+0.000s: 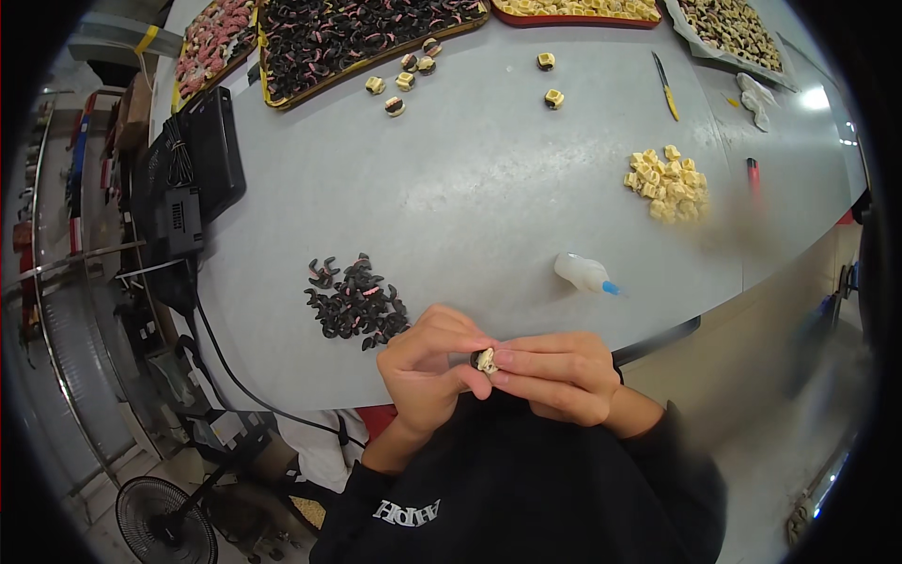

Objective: The recorder is applying glue to small black plastic bases and attaching white components to them on a workbench.

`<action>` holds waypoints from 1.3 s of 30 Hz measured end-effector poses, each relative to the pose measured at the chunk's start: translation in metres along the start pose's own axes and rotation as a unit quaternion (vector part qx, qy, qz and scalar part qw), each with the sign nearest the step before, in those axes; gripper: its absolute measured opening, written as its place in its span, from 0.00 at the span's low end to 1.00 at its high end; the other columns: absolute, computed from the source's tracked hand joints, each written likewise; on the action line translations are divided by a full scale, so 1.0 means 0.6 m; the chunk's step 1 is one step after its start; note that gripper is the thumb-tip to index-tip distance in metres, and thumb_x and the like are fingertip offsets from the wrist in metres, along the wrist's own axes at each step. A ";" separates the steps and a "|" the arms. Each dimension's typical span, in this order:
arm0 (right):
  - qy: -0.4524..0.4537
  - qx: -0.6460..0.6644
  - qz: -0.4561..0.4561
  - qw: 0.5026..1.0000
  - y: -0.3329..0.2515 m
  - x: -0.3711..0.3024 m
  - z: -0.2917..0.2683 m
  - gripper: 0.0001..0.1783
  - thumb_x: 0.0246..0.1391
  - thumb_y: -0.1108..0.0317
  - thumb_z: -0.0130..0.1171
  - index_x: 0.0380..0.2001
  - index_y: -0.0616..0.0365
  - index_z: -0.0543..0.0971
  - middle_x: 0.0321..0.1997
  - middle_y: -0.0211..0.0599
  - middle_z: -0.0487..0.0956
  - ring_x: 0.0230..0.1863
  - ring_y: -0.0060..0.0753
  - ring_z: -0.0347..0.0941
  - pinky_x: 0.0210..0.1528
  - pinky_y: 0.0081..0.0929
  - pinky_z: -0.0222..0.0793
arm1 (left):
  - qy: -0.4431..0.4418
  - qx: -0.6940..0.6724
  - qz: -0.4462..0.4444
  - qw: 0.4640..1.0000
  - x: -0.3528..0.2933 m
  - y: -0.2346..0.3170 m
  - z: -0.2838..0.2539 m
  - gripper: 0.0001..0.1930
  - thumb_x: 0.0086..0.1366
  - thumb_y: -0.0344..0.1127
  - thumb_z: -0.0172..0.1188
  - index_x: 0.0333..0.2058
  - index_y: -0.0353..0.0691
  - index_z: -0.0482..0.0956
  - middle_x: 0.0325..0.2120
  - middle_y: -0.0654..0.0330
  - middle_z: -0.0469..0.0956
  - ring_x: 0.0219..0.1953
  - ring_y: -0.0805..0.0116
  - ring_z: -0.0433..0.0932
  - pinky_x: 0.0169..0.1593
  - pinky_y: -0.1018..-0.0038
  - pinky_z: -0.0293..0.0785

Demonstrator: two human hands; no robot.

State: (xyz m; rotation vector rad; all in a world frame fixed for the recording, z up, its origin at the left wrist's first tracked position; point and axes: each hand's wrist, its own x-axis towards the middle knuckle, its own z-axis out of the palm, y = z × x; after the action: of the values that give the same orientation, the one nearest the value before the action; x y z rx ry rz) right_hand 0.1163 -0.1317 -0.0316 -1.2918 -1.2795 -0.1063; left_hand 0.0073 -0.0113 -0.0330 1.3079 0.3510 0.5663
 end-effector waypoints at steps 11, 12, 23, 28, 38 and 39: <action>-0.007 -0.033 0.041 0.999 -0.001 0.012 0.013 0.16 0.34 0.86 0.61 0.32 0.65 0.77 0.36 0.41 0.76 0.34 0.39 0.77 0.34 0.27 0.77 | 0.014 0.016 -0.033 0.999 0.000 0.011 0.008 0.19 0.47 0.31 0.68 0.39 0.29 0.77 0.35 0.51 0.78 0.34 0.66 0.75 0.40 0.74 0.72; -0.007 -0.032 0.041 0.999 -0.001 0.013 0.014 0.16 0.34 0.86 0.61 0.32 0.65 0.77 0.36 0.41 0.76 0.34 0.39 0.77 0.34 0.27 0.77 | 0.014 0.018 -0.029 0.999 -0.001 0.010 0.006 0.19 0.50 0.29 0.66 0.40 0.28 0.76 0.36 0.50 0.77 0.35 0.67 0.75 0.40 0.74 0.72; 0.018 0.024 0.093 0.995 -0.010 0.008 -0.001 0.13 0.41 0.86 0.50 0.33 0.64 0.71 0.36 0.47 0.75 0.33 0.40 0.75 0.33 0.26 0.72 | 0.050 -0.066 0.012 0.997 -0.002 0.005 0.011 0.14 0.62 0.29 0.54 0.46 0.30 0.67 0.40 0.45 0.75 0.36 0.66 0.76 0.43 0.72 0.73; 0.023 0.030 0.102 0.994 -0.007 0.007 -0.003 0.11 0.44 0.84 0.48 0.34 0.63 0.70 0.35 0.46 0.75 0.31 0.38 0.74 0.31 0.25 0.70 | 0.049 -0.065 0.009 0.997 -0.006 0.006 0.005 0.11 0.61 0.29 0.55 0.41 0.32 0.69 0.38 0.46 0.75 0.35 0.65 0.76 0.42 0.70 0.74; 0.046 0.047 0.120 0.991 -0.003 0.009 -0.004 0.20 0.32 0.87 0.50 0.34 0.61 0.73 0.35 0.41 0.78 0.29 0.36 0.73 0.31 0.29 0.68 | 0.106 -0.136 0.068 0.983 -0.005 0.010 0.020 0.08 0.59 0.29 0.59 0.36 0.34 0.73 0.30 0.49 0.76 0.28 0.65 0.75 0.32 0.72 0.74; 0.045 0.047 0.120 0.991 -0.003 0.010 -0.005 0.20 0.32 0.87 0.50 0.34 0.60 0.73 0.35 0.41 0.78 0.29 0.36 0.72 0.31 0.29 0.67 | 0.107 -0.136 0.067 0.983 -0.007 0.010 0.018 0.08 0.59 0.29 0.59 0.36 0.34 0.73 0.30 0.49 0.76 0.28 0.65 0.75 0.32 0.72 0.74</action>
State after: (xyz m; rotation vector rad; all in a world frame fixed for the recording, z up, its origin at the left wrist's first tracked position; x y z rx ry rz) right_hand 0.1192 -0.1310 -0.0257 -1.3341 -1.0315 0.0648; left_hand 0.0089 -0.0216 -0.0251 1.0144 0.3491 0.8424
